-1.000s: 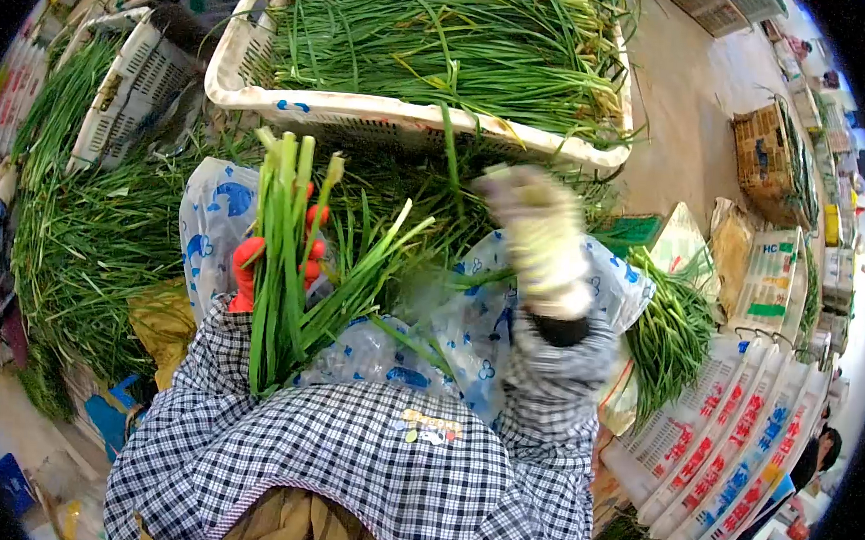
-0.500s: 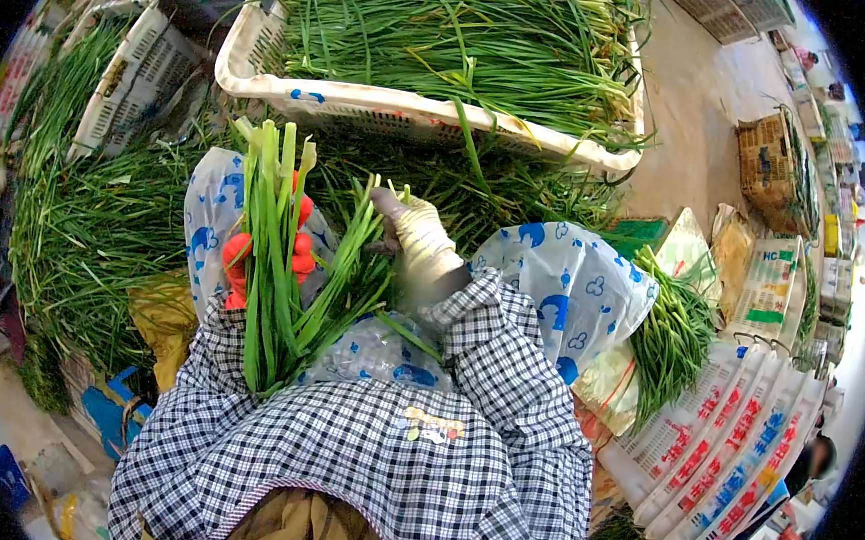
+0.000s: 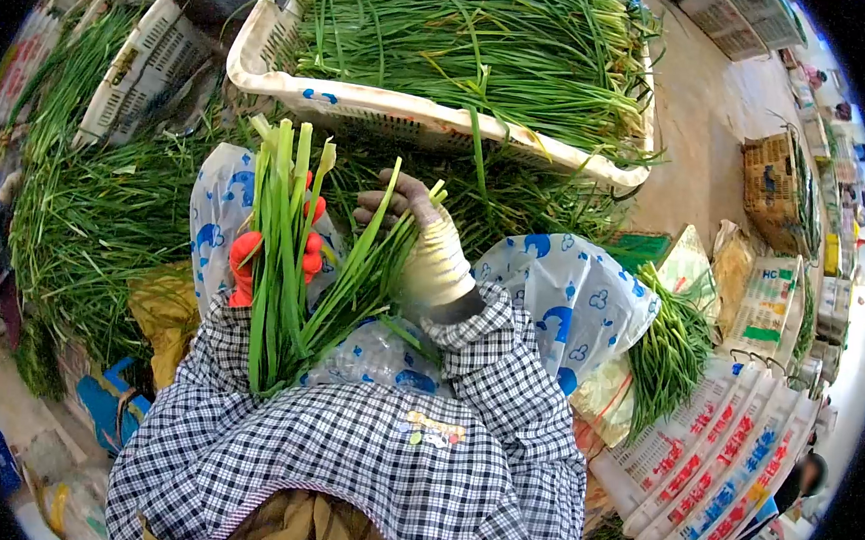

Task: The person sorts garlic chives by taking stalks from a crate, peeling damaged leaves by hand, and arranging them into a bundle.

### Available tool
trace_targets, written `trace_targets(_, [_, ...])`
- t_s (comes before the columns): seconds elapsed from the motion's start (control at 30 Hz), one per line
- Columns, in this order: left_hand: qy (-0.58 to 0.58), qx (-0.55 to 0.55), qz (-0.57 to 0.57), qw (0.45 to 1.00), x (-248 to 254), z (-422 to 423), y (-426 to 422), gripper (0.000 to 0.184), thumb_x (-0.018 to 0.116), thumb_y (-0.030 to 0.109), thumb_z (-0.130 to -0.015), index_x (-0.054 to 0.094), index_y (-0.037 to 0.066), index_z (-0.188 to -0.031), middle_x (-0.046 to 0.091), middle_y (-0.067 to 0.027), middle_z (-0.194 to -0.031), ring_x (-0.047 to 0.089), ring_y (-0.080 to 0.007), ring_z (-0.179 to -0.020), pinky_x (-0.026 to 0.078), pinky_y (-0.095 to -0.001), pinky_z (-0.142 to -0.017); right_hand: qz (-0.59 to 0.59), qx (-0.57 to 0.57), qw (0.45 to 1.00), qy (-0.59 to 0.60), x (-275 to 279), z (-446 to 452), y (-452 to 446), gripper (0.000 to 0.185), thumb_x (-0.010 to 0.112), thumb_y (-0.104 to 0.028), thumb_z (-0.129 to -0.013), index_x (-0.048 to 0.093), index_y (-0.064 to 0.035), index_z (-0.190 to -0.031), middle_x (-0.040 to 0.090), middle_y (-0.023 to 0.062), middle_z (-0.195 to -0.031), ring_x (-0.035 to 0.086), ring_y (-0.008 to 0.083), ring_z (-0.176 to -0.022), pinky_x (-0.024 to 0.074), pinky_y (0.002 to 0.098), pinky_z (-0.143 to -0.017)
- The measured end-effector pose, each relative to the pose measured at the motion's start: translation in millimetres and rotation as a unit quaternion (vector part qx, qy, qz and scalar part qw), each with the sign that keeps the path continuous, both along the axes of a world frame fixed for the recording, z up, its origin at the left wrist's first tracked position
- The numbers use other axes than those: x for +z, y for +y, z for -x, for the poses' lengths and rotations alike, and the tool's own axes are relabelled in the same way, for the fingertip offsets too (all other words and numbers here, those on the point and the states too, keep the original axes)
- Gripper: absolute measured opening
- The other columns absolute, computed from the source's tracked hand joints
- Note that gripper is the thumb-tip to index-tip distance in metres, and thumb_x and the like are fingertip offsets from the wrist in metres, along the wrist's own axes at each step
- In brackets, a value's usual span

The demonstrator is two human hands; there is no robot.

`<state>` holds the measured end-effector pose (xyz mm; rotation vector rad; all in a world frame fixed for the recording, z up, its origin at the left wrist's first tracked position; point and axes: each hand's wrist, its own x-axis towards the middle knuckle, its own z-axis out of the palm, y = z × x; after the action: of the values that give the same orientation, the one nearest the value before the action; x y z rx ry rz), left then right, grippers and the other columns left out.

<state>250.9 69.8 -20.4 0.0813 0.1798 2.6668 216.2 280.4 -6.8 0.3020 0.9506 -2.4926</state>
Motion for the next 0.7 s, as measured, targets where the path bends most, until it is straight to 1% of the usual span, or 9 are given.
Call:
trace_targets(0.13, [0.000, 0.000, 0.011, 1.000, -1.3, 1.7, -0.3, 0.078, 0.063, 0.019, -0.079, 0.022, 0.007, -0.144, 0.034, -0.0232, -0.141, 0.054, -0.0374, -0.111, 0.053, -0.0432, -0.088, 0.030, -0.019, 0.999, 0.007, 15.8, -2.8, 5.9, 0.064, 0.058, -0.050, -0.086, 0.044, -0.0036, -0.129, 0.058, 0.0049, -0.082, 0.057, 0.0154, -0.075, 0.0501, 0.0322, -0.071])
trace_targets(0.2, [-0.002, 0.005, 0.015, 1.000, 0.1, 1.9, 0.7, 0.079, 0.063, 0.020, -0.079, 0.023, 0.007, -0.144, 0.036, -0.0221, -0.140, 0.053, -0.0377, -0.114, 0.053, -0.0428, -0.089, -0.068, 0.089, 0.991, 0.073, 29.3, -2.3, 33.4, 0.064, 0.059, -0.050, -0.085, 0.047, -0.0033, -0.128, 0.052, 0.0004, -0.069, 0.051, 0.0107, -0.062, 0.0465, 0.0279, -0.057])
trace_targets(0.3, [-0.013, 0.017, 0.041, 0.999, 4.4, 0.5, -2.7, 0.080, 0.065, 0.020, -0.077, 0.023, 0.006, -0.144, 0.037, -0.0212, -0.140, 0.050, -0.0382, -0.117, 0.052, -0.0409, -0.089, -0.285, -0.115, 0.948, 0.084, 70.6, 3.7, 63.9, 0.041, 0.059, -0.041, -0.088, 0.062, -0.0048, -0.106, 0.048, 0.0003, -0.054, 0.046, 0.0102, -0.043, 0.0366, 0.0241, -0.041])
trace_targets(0.37, [-0.030, 0.016, 0.056, 0.998, 13.2, 0.7, -0.1, 0.081, 0.066, 0.021, -0.076, 0.023, 0.006, -0.144, 0.037, -0.0212, -0.140, 0.049, -0.0380, -0.119, 0.052, -0.0402, -0.090, -0.464, -0.211, 0.854, 0.103, 81.2, 17.8, 97.3, 0.028, 0.062, -0.031, -0.088, 0.065, -0.0055, -0.097, 0.052, 0.0005, -0.059, 0.043, 0.0083, -0.044, 0.0403, 0.0239, -0.042])
trace_targets(0.4, [-0.045, 0.015, 0.070, 0.996, 17.6, 1.5, 2.8, 0.082, 0.067, 0.021, -0.075, 0.024, 0.005, -0.144, 0.037, -0.0213, -0.140, 0.048, -0.0379, -0.120, 0.051, -0.0396, -0.091, -0.498, -0.299, 0.807, 0.107, 85.5, 20.6, 102.0, 0.022, 0.062, -0.027, -0.088, 0.066, -0.0064, -0.094, 0.052, -0.0001, -0.059, 0.040, 0.0068, -0.043, 0.0414, 0.0226, -0.043])
trace_targets(0.47, [-0.027, 0.013, 0.090, 0.996, 27.2, 6.1, 12.0, 0.083, 0.067, 0.019, -0.074, 0.023, 0.003, -0.143, 0.035, -0.0206, -0.142, 0.042, -0.0372, -0.126, 0.043, -0.0415, -0.101, -0.462, -0.373, 0.788, 0.164, 71.5, 27.6, 119.8, 0.021, 0.060, -0.027, -0.090, 0.067, -0.0070, -0.094, 0.054, -0.0009, -0.061, 0.041, 0.0056, -0.043, 0.0400, 0.0221, -0.042])
trace_targets(0.53, [0.026, 0.012, 0.200, 0.979, 40.7, 10.1, 20.0, 0.084, 0.068, 0.025, -0.075, 0.024, 0.004, -0.144, 0.032, -0.0182, -0.145, 0.036, -0.0363, -0.131, 0.035, -0.0462, -0.106, -0.551, -0.208, 0.792, 0.157, 105.8, 9.7, 104.3, 0.024, 0.060, -0.029, -0.090, 0.068, -0.0066, -0.095, 0.060, -0.0020, -0.072, 0.047, 0.0050, -0.050, 0.0407, 0.0206, -0.044])
trace_targets(0.6, [0.020, 0.001, 0.228, 0.974, 44.4, 13.1, 21.6, 0.086, 0.069, 0.025, -0.071, 0.027, 0.004, -0.143, 0.032, -0.0171, -0.145, 0.034, -0.0342, -0.133, 0.028, -0.0458, -0.110, -0.433, -0.076, 0.886, 0.148, 110.8, 0.8, 76.3, 0.020, 0.061, -0.024, -0.089, 0.068, -0.0061, -0.095, 0.060, -0.0017, -0.072, 0.050, 0.0057, -0.052, 0.0408, 0.0205, -0.045])
trace_targets(0.7, [0.036, 0.022, 0.263, 0.964, 46.6, 15.2, 24.3, 0.086, 0.069, 0.024, -0.070, 0.028, 0.003, -0.143, 0.032, -0.0166, -0.145, 0.034, -0.0304, -0.133, 0.025, -0.0440, -0.112, -0.406, -0.018, 0.903, 0.139, 94.0, 2.5, 33.2, 0.013, 0.063, -0.015, -0.088, 0.067, -0.0046, -0.094, 0.061, -0.0026, -0.074, 0.048, 0.0038, -0.056, 0.0387, 0.0192, -0.048])
